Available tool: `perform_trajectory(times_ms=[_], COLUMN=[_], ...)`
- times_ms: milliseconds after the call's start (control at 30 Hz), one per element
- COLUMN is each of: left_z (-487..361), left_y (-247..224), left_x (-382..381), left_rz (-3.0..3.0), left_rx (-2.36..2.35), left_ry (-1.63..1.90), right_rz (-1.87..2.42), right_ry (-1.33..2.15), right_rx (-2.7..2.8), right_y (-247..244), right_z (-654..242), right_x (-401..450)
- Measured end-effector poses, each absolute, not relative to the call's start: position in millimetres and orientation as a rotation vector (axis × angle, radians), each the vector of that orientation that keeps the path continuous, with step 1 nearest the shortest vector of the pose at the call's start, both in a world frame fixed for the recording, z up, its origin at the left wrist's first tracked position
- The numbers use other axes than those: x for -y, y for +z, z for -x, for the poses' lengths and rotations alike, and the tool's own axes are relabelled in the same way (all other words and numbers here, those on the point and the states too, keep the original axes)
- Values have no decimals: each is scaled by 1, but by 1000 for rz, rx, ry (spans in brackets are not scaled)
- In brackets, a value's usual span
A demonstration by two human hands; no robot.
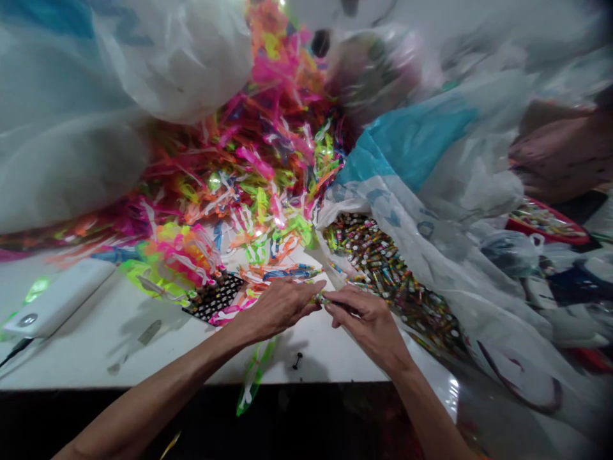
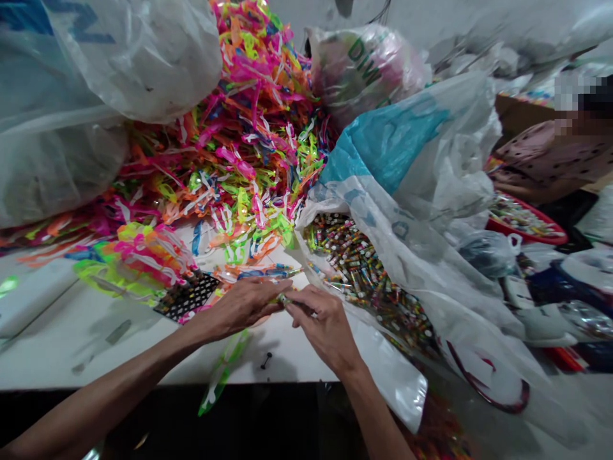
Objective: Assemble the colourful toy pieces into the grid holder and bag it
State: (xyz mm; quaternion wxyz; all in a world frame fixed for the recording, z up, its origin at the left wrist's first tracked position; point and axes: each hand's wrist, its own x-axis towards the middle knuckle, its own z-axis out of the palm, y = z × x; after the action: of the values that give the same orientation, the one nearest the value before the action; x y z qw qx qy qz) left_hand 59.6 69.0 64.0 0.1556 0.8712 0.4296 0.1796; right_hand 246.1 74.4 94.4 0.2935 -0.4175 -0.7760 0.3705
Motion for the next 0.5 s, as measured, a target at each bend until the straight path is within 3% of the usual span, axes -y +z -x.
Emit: perform_trajectory(times_ms=[367, 500], left_z=[-61, -61], left_y=[61, 63], left_x=[-64, -76], left_rz=[-2326, -2350], left_rx=[-1221, -1257], left_ry=[393, 383], right_rz=[1119, 1244], right_ry=[1219, 1253], right_rx=[2124, 1912], right_y=[85, 74], right_z=[-248, -244], right_x=[-77, -84])
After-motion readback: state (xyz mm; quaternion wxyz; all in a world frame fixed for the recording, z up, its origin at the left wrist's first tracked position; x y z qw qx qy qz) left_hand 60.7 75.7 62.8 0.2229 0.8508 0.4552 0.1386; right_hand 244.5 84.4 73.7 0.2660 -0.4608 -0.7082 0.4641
